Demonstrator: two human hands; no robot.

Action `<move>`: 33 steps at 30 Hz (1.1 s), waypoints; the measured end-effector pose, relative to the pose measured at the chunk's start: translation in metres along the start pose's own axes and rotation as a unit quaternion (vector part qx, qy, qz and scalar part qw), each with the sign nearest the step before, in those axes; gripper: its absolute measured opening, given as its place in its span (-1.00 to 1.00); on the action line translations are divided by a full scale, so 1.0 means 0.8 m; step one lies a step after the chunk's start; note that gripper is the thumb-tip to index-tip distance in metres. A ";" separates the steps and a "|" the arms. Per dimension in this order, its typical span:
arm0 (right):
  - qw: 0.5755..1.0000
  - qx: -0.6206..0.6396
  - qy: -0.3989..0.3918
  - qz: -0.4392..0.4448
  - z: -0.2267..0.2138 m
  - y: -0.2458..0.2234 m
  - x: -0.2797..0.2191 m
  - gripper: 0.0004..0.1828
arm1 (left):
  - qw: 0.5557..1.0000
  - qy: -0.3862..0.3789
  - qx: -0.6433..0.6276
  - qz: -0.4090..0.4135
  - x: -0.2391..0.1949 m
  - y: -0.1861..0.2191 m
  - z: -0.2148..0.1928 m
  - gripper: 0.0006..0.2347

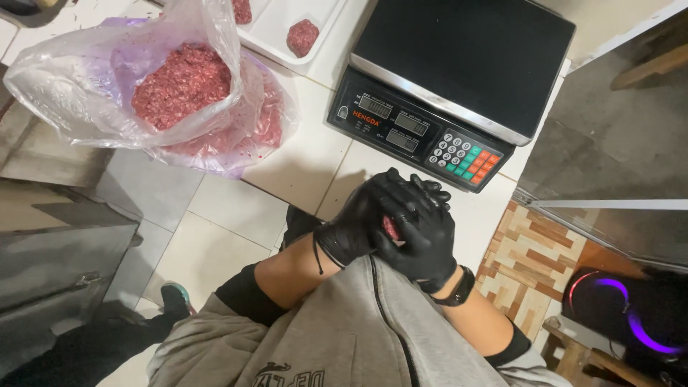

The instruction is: Portioning ground meat using a scale and rolling it into balls.

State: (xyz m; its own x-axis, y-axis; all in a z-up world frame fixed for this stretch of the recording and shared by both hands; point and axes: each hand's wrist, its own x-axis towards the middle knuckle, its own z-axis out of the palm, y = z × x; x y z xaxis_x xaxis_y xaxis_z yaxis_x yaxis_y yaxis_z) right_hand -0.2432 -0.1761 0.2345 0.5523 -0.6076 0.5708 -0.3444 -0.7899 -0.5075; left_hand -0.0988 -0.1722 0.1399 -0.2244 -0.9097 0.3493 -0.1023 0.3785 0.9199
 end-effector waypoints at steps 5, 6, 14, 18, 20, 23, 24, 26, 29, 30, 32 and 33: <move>0.997 -0.030 0.065 -0.026 0.017 0.024 -0.017 -0.72 | 0.786 -0.026 -0.596 -0.160 -0.001 0.006 0.007 -0.52; 0.997 -0.030 0.064 -0.027 0.025 0.028 -0.029 -0.72 | 0.786 -0.025 -0.596 -0.160 0.004 0.016 0.007 -0.52; 0.915 0.318 0.178 0.172 0.067 0.028 -0.069 -0.46 | 0.673 0.031 -0.708 -0.214 0.015 0.021 0.024 -0.39; 0.940 0.264 0.162 0.145 0.054 0.017 -0.045 -0.46 | 0.700 0.053 -0.678 -0.217 0.006 0.002 0.030 -0.41; 0.980 0.141 0.098 0.099 0.032 0.008 -0.020 -0.38 | 0.686 0.026 -0.706 -0.175 0.002 -0.018 0.034 -0.45; 0.967 0.220 0.055 0.118 0.011 0.002 -0.027 -0.46 | 0.740 0.027 -0.654 -0.156 -0.003 0.012 0.029 -0.49; 0.968 0.207 0.070 0.124 0.017 0.001 -0.038 -0.46 | 0.738 0.007 -0.655 -0.162 -0.002 0.020 0.028 -0.49; 0.986 0.093 0.087 0.112 0.023 0.003 -0.062 -0.65 | 0.716 -0.056 -0.641 -0.271 0.006 0.034 0.032 -0.48; 0.985 0.012 0.146 0.089 0.032 0.015 -0.099 -0.64 | 0.719 -0.138 -0.645 -0.218 0.007 0.040 0.039 -0.59; 0.977 -0.027 0.176 0.117 0.017 0.006 -0.092 -0.64 | 0.700 -0.187 -0.647 -0.237 0.019 0.052 0.040 -0.59; 0.975 0.050 0.177 0.122 -0.013 -0.014 -0.085 -0.62 | 0.894 -0.248 -0.309 -0.210 0.040 0.075 0.047 -0.56; 0.965 0.012 0.211 0.154 -0.014 -0.016 -0.102 -0.62 | 0.873 -0.305 -0.315 -0.212 0.045 0.066 0.059 -0.56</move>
